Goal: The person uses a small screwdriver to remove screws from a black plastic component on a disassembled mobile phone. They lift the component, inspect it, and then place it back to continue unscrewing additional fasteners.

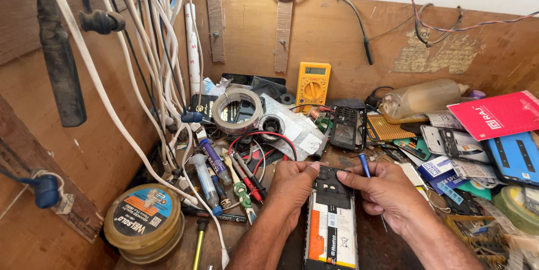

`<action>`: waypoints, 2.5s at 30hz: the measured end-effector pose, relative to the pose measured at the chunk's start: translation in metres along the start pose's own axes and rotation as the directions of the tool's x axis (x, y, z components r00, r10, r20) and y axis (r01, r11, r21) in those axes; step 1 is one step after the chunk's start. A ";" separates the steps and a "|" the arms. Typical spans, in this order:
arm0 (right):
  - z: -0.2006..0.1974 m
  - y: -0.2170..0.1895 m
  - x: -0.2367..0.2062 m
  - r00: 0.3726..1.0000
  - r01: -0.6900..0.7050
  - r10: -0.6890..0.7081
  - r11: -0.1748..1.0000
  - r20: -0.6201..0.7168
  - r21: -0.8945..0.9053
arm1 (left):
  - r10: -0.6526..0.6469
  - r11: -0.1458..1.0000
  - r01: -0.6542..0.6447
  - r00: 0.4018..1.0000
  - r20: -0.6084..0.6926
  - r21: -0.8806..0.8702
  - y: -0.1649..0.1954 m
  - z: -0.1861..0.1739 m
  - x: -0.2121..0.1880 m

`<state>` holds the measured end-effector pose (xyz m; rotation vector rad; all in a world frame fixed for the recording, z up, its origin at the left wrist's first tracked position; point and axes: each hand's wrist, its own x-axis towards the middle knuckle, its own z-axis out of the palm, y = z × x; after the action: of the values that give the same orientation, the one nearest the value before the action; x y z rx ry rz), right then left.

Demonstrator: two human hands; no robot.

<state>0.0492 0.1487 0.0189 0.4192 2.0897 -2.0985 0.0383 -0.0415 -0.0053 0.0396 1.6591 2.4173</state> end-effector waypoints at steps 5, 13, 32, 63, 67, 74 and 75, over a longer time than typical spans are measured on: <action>-0.001 0.001 0.006 1.000 0.026 -0.026 1.000 0.008 0.003 | -0.022 0.997 0.029 0.995 0.102 -0.075 0.005 -0.002 -0.002; 0.000 0.006 0.013 1.000 0.020 -0.020 1.000 0.019 0.024 | -0.043 0.997 0.046 0.998 0.040 -0.058 0.002 0.002 -0.005; 0.003 -0.002 0.002 0.999 0.052 -0.051 0.995 0.011 -0.088 | -0.002 0.999 0.002 1.000 -0.006 -0.041 0.001 0.005 -0.006; 0.030 -0.029 -0.049 0.549 0.819 -0.836 0.539 -0.003 -0.200 | -0.025 0.999 0.024 0.998 -0.050 -0.030 0.005 0.007 -0.004; 0.029 -0.027 -0.049 0.569 0.793 -0.822 0.551 -0.004 -0.259 | -0.021 0.998 0.019 0.999 -0.039 -0.053 0.005 0.007 -0.005; 0.030 -0.025 -0.046 0.553 0.797 -0.833 0.526 0.011 -0.296 | -0.028 0.997 0.026 0.999 -0.025 -0.066 0.007 0.008 -0.006; 0.030 -0.025 -0.046 0.555 0.795 -0.832 0.527 0.010 -0.299 | -0.023 0.997 0.022 1.000 -0.020 -0.068 0.007 0.007 -0.006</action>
<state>0.0825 0.1154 0.0561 -0.6492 3.0065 -2.1063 0.0445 -0.0383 0.0044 -0.0155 1.5762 2.4634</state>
